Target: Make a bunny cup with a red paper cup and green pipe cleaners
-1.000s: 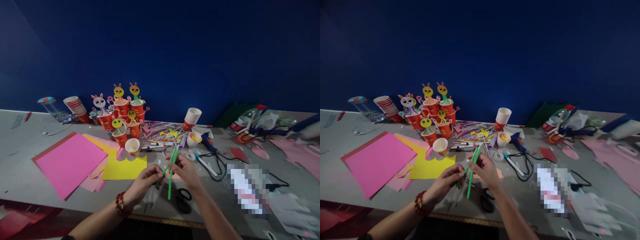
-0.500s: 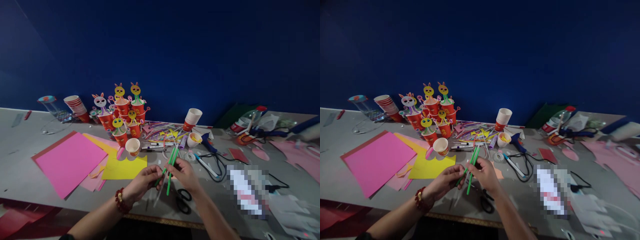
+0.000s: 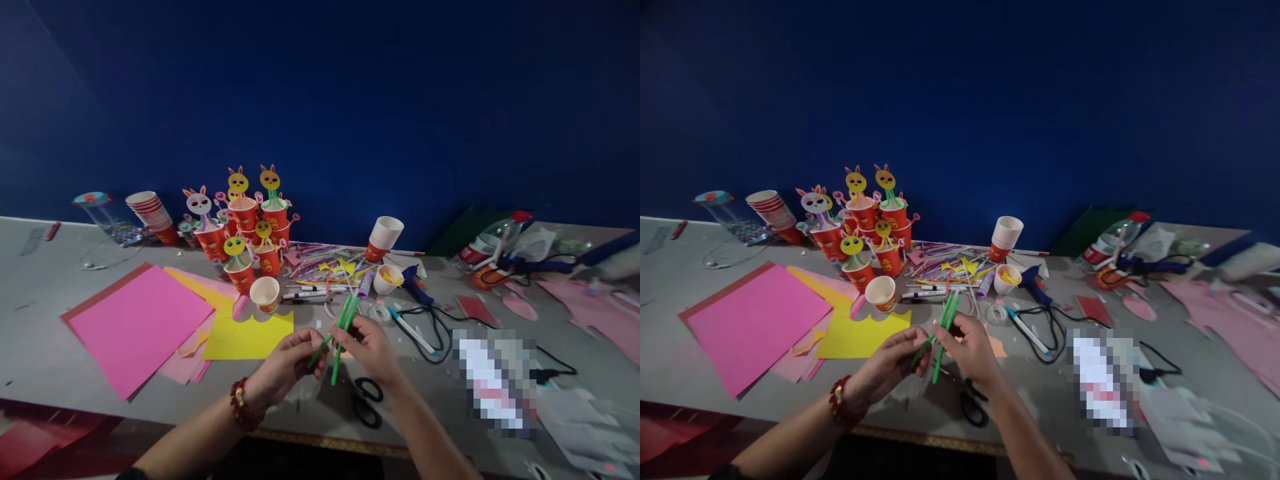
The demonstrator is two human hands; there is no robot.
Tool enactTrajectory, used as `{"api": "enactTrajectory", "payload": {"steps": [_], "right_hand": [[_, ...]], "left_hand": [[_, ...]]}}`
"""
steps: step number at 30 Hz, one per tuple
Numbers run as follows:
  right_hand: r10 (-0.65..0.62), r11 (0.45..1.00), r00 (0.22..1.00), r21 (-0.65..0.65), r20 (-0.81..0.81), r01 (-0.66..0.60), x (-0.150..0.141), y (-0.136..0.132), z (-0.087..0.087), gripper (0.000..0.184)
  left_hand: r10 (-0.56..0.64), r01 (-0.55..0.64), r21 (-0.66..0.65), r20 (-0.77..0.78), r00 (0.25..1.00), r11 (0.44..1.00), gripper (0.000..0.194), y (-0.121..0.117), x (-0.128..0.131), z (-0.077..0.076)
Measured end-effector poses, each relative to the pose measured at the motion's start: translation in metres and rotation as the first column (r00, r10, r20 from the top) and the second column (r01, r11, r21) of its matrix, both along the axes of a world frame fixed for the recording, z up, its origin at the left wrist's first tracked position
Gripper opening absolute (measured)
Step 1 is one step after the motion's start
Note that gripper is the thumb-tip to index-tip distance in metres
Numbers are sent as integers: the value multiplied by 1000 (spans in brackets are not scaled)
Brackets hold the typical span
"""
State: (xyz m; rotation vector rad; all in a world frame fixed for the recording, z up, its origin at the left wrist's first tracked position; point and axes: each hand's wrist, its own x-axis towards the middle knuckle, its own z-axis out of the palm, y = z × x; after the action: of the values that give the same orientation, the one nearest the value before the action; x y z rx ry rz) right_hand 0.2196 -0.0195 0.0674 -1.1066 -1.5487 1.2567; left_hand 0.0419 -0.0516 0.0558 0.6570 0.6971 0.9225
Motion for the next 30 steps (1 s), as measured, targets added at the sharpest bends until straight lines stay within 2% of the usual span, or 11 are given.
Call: {"api": "enactTrajectory", "payload": {"steps": [5, 10, 17, 22, 24, 27, 30], "right_hand": [[21, 998, 999, 65, 38, -23, -1, -1, 4, 25], [76, 972, 974, 201, 212, -120, -3, -3, 15, 25], [43, 990, 992, 128, 115, -57, 1, -1, 6, 24], [66, 970, 969, 212, 239, -119, -3, -3, 15, 25], [78, 931, 934, 310, 349, -194, -7, -6, 19, 27], [70, 803, 836, 467, 545, -371, -11, -11, 20, 25], [55, 694, 761, 523, 646, -495, -11, -11, 16, 24]], "left_hand": [[-29, 30, -44, 24, 999, 999, 29, 5, -1, 0], [-97, 96, -24, -62, 993, 995, 28, 8, -3, 0], [-146, 146, -65, 9, 989, 987, 22, 9, -14, 2], [-143, 141, -21, -134, 981, 990, 26, 10, -11, 2], [-159, 171, 33, -226, 961, 985, 26, 12, -10, 1], [-226, 258, 77, -294, 929, 963, 28, 16, -12, -5], [-307, 330, 35, -286, 908, 943, 27, 19, -18, -9]]}}
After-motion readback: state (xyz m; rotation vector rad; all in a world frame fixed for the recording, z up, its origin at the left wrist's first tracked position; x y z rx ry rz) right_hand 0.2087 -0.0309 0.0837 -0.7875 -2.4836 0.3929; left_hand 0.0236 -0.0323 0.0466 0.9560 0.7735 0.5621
